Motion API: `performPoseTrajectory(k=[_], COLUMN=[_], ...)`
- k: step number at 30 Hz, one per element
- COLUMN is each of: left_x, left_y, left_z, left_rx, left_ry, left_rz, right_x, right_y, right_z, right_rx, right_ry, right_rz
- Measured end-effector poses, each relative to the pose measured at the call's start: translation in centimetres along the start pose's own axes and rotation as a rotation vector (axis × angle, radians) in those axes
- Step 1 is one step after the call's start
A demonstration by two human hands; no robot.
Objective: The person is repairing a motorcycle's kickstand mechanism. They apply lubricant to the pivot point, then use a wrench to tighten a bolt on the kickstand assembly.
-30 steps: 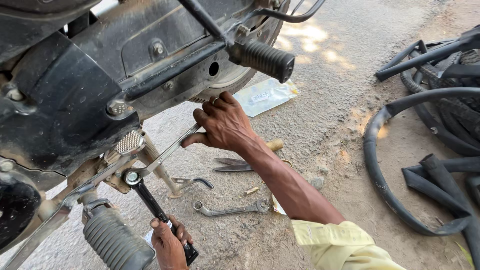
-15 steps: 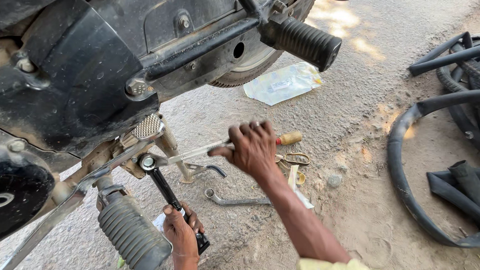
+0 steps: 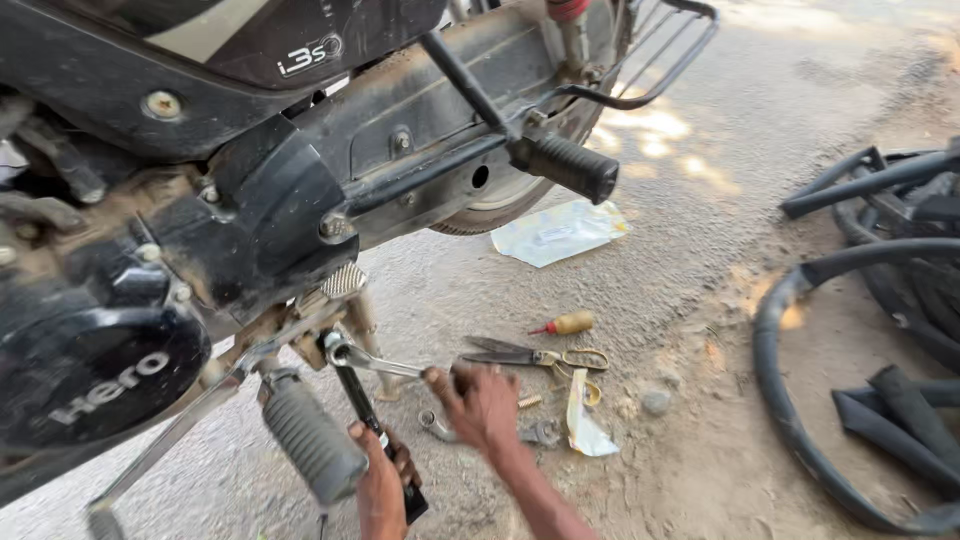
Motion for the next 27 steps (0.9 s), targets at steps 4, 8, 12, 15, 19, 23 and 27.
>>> performPoseTrajectory(k=[4,8,12,15,19,23,27], left_x=[0.5,-1.0,-3.5,-3.1,-0.6,1.4,0.4], left_y=[0.2,0.8,1.7,1.7,1.4,0.4,0.8], left_z=[-1.6,0.0,2.6,1.8,-1.1,-3.3,-2.2], left_rx=[0.035,0.057,0.069,0.082,0.161,0.214,0.181], left_ry=[-0.168,-0.256,-0.242,-0.352,-0.446,-0.462,-0.455], left_rz=[0.055,0.102,0.031,0.079,0.159,0.225,0.198], right_x=[-3.6,-6.4,-8.5,-7.9,-10.0,-9.9,-10.4], right_y=[1.2,5.9,6.4,8.9,7.6,7.8,7.4], right_z=[0.4,5.1,7.3,10.2,9.3,11.3,13.2], right_rx=[0.308,0.314,0.559,0.441,0.610,0.620,0.560], right_ry=[0.139,0.410,0.507,0.751,0.603,0.691,0.770], right_rz=[0.178,0.025,0.049,-0.171,0.024,-0.032,-0.066])
Point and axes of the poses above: each hand's wrist, its own x-axis away from the middle knuckle, its own y-axis out of the back of the hand, z = x × y, the point moved 10 cm from there along -x, towards the middle knuckle, and after that the axes turned 10 degrees about -y, right-handed, at the moved point
